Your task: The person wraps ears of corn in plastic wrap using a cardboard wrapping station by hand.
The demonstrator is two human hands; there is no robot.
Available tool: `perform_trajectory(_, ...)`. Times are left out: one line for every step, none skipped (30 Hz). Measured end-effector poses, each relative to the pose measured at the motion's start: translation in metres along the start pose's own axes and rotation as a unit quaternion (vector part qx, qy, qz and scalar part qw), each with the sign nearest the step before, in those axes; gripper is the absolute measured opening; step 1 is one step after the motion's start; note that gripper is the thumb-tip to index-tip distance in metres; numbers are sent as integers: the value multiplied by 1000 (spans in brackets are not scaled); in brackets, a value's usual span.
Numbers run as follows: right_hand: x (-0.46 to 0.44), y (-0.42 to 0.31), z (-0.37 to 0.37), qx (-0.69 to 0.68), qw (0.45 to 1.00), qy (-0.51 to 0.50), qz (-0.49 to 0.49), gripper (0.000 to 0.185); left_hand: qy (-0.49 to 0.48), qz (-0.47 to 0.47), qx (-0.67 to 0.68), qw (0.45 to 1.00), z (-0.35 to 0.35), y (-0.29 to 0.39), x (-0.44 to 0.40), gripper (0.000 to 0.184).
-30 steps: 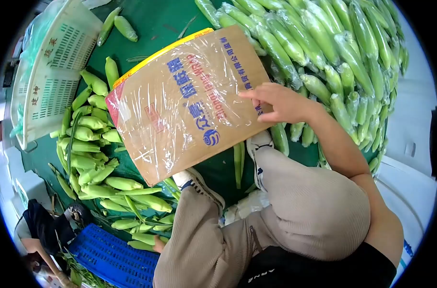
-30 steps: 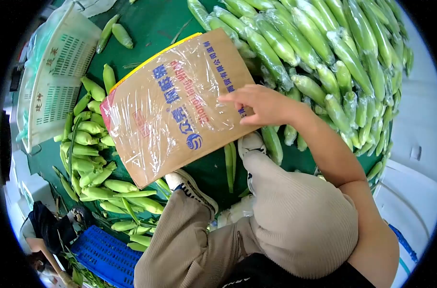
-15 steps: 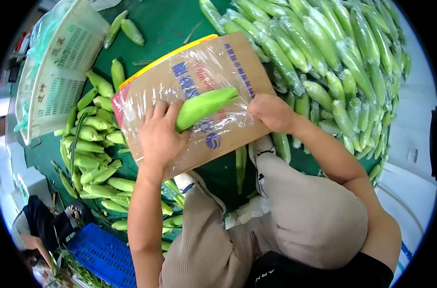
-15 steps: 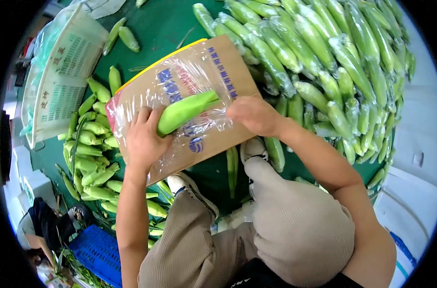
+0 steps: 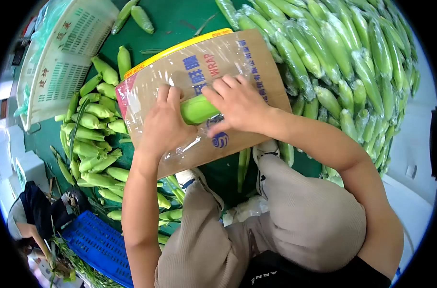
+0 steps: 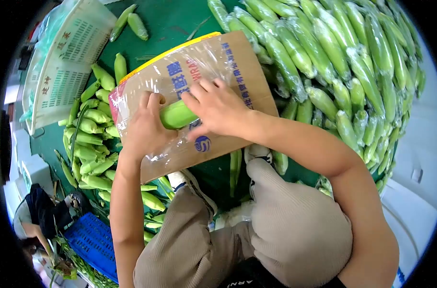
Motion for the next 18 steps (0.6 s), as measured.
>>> perform_trajectory(-3, 3, -1, 6, 1000, -12, 8, 72, 83, -29, 23, 996, 3, -9, 6, 71)
perform_trajectory(-7, 8, 0, 10, 1000, -24, 17, 72, 164, -57, 42, 984, 3, -22, 21, 77)
perform_trajectory(-7, 11, -2, 10, 999, -38, 25, 73, 242, -82, 58, 965, 2, -35, 45, 83)
perform_trajectory(-6, 16, -8, -26, 1000, -10, 11, 73, 306, -101, 47, 945, 1, -47, 76, 87)
perform_trajectory(-8, 22, -11, -27, 1000, 3, 11, 72, 278, -97, 25, 955, 4, -56, 98, 96)
perform_trajectory(-6, 25, -12, -26, 1000, 11, 7, 72, 244, -27, 3, 969, -1, -59, 110, 88)
perform_trajectory(-1, 21, -12, -32, 999, 8, 3, 72, 204, 54, -17, 977, -8, -60, 128, 80)
perform_trajectory(-5, 18, -6, -30, 999, -23, -8, 71, 191, 53, -48, 979, -13, -69, 140, 68)
perform_trajectory(-7, 17, -6, -29, 999, -16, -15, 71, 191, 47, -76, 978, -17, -79, 138, 57)
perform_trajectory(-7, 15, -5, -27, 999, -11, -22, 71, 235, 2, -77, 969, -18, -78, 130, 33)
perform_trajectory(-4, 10, -2, -26, 999, -9, -29, 70, 275, 15, -56, 960, -21, -82, 132, 31)
perform_trajectory(-2, 7, 4, -23, 999, -31, -26, 69, 317, 30, -36, 947, -27, -87, 136, 29)
perform_trajectory(-2, 6, 11, -17, 998, -50, -21, 67, 362, 42, -17, 931, -26, -86, 137, 28)
perform_trajectory(-3, 4, 16, -11, 997, -67, -19, 66, 426, 76, 54, 900, -21, -82, 145, 27)
perform_trajectory(-1, 0, 18, -41, 994, -100, -5, 63, 450, 52, 56, 890, -16, -75, 152, 28)
perform_trajectory(3, -9, 23, -71, 988, -135, 0, 61, 452, 34, 100, 886, -13, -63, 151, 29)
perform_trajectory(9, -18, 26, -103, 979, -173, 2, 59, 450, 21, 144, 881, -15, -48, 152, 30)
perform_trajectory(11, -25, 25, -118, 972, -205, 0, 55, 381, -24, 125, 916, -23, -39, 150, 30)
Point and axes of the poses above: each hand's wrist, its own x-axis away from the middle knuckle, its own z-axis out of the back of the hand, y = z × x, the point moved 1 cm from there along -x, towards the middle knuckle, and after that the axes turned 15 degrees about y, right-handed, at the moved point
